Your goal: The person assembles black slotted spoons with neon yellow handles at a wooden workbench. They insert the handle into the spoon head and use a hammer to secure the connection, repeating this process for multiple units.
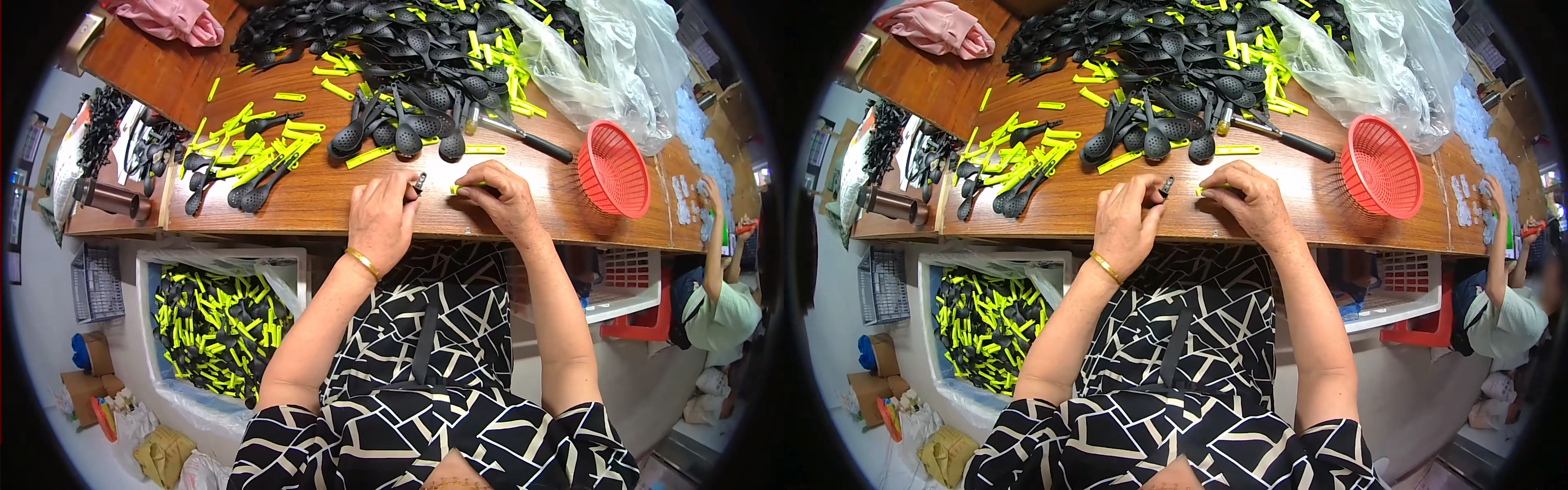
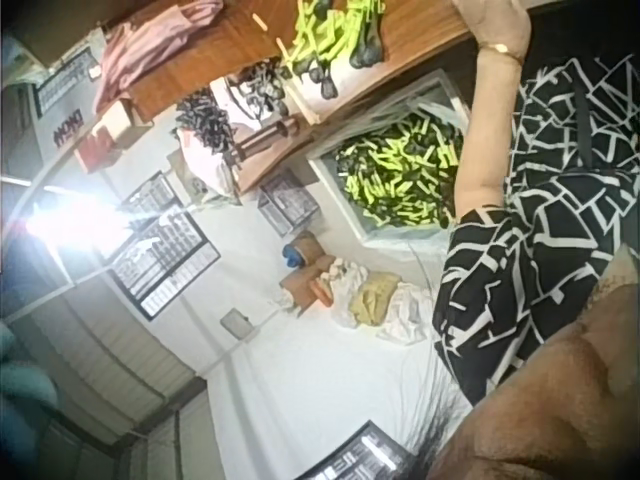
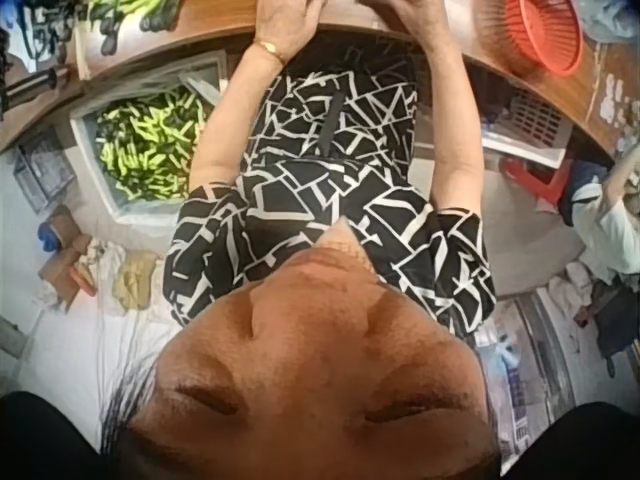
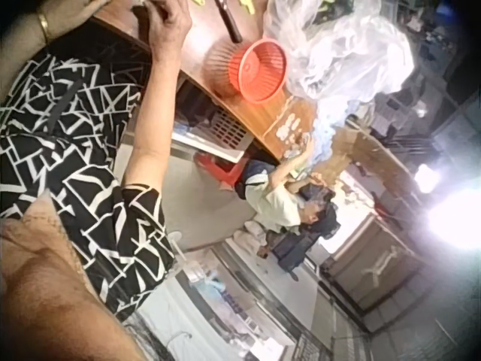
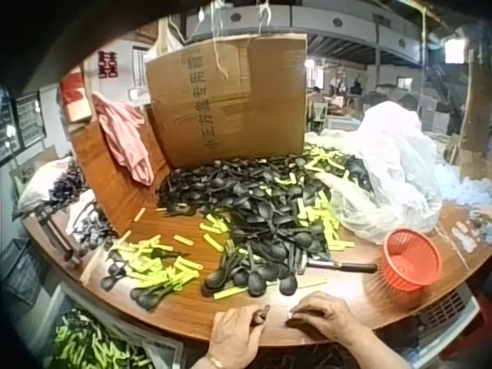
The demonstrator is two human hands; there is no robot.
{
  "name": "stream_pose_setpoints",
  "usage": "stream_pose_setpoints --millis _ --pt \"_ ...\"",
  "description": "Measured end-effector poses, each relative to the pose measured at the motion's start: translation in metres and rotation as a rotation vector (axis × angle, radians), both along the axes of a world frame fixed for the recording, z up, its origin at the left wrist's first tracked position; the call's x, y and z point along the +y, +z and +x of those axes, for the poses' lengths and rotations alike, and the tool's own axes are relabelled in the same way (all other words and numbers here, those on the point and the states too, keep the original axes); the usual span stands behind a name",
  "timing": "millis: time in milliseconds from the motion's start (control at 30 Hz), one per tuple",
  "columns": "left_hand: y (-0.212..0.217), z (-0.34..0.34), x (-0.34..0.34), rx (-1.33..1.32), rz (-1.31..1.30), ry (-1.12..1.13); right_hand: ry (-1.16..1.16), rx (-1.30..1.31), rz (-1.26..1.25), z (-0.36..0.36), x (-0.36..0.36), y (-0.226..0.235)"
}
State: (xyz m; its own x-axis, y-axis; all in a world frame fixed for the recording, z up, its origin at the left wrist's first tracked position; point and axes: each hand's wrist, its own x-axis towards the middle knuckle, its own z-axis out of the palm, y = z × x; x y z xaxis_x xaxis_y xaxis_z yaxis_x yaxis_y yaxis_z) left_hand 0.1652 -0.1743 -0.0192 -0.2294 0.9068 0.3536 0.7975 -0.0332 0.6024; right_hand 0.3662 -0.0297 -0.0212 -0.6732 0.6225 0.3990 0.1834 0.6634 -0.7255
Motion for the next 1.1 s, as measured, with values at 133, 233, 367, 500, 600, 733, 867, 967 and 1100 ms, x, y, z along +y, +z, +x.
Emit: stream_pose_setpoints --millis 133,233,367,500,600,733,867,967,1100 --pt "-0.003 0.001 0.000 0.253 -0.081 0.139 0.003 0.040 -0.033 -0.002 -0.007 -0.002" --pt "-0.001 -0.015 0.002 0.202 -0.119 0.203 0.018 0.010 -0.015 -0.005 -0.013 0.000" --pt "0.000 -0.014 -0.002 0.133 -0.116 0.141 0.036 0.038 -0.003 -0.018 -0.020 0.003" --pt "-0.001 -0.008 -0.006 0.122 -0.027 0.074 0.039 0.016 -0.014 -0.023 -0.026 0.005" --pt "0.010 -0.004 -0.012 -0.141 -0.176 0.070 0.040 -0.012 -0.019 -0.018 -0.029 0.010" --pt "0.012 -0.004 -0.023 -0.121 -0.072 -0.041 0.103 -0.024 0.066 -0.016 -0.030 0.022" --pt "0.016 -0.006 -0.029 -0.088 -0.011 -0.049 0.166 -0.092 0.076 -0.024 -0.032 0.032" --pt "0.018 -0.009 -0.033 -0.031 0.027 -0.073 0.161 -0.094 0.062 -0.030 -0.033 0.034" --pt "0.023 -0.014 -0.039 -0.007 0.075 -0.112 0.134 -0.128 0.053 -0.037 -0.042 0.040"
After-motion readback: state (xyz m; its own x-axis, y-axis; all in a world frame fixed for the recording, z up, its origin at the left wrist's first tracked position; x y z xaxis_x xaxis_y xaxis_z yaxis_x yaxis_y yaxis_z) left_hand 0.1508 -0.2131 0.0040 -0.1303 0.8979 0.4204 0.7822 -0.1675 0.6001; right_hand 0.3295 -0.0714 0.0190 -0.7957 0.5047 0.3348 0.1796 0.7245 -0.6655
